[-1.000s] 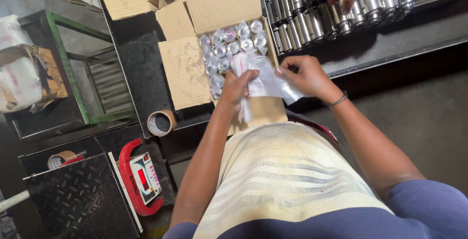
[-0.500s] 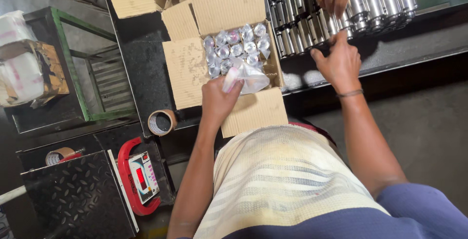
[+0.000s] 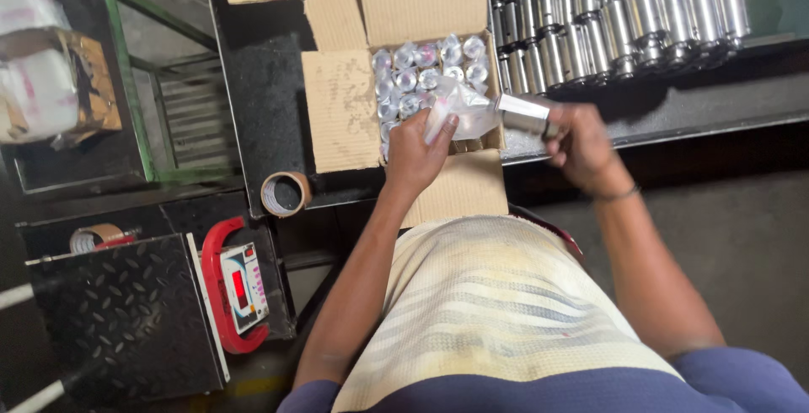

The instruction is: The person places metal cylindrical parts one at a time into small plastic bags, twists the bags closed, and arranges the bagged parts into a compartmented cardboard box. They periodically carry a packed box away and return to continue bagging more parts from the work surface.

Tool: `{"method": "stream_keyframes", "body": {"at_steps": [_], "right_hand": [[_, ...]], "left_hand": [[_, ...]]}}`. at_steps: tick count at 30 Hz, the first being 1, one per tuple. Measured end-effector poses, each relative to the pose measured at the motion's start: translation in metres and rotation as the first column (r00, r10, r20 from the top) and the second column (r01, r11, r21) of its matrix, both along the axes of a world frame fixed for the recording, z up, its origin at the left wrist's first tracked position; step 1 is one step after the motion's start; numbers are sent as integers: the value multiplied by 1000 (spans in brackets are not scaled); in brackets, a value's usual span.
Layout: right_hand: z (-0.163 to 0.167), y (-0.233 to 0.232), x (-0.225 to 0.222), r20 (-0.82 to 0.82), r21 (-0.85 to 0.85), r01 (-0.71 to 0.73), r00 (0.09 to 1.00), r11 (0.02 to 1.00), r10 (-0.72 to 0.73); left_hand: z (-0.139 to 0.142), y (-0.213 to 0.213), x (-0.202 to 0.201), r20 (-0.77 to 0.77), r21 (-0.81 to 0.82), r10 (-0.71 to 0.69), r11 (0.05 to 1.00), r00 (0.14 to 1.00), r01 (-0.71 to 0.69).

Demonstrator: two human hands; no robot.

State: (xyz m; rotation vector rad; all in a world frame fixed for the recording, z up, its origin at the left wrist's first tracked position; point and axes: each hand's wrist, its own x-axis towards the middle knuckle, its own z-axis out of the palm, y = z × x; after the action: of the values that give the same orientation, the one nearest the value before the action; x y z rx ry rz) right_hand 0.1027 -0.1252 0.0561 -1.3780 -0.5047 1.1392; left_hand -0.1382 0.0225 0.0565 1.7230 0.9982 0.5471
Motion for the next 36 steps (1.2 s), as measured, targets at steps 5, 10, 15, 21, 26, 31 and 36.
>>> {"method": "stream_keyframes", "body": {"at_steps": [5,10,15,21,26,31,36], "right_hand": [[-2,-1,-58,883,-61,-276,434,959,181],[-17,23,-99,-218,-57,-194,960,979,177],[-41,76,-121,897,23,-335,422,942,128],[-54,149,-109,763,-377,-590,240,714,600],[-46,155,-107,821,-518,-185,166,835,546],[-35,106,-122,718,-120,-305,630,945,295],[-15,63,-98,681,43,-230,719,972,141]], "left_hand": [[-17,-27,18,139,405,-268,894,953,192],[-48,-8,-2,463,-814,467,561,754,153],[-94,4,-76,337,-918,676,390,655,70],[-98,-21,-100,221,-913,637,401,739,-73],[-72,-11,-111,398,-879,483,445,780,173],[-77,-5,-76,431,-810,546,585,719,41],[-104,-9,-34,430,-886,501,393,751,246]]}}
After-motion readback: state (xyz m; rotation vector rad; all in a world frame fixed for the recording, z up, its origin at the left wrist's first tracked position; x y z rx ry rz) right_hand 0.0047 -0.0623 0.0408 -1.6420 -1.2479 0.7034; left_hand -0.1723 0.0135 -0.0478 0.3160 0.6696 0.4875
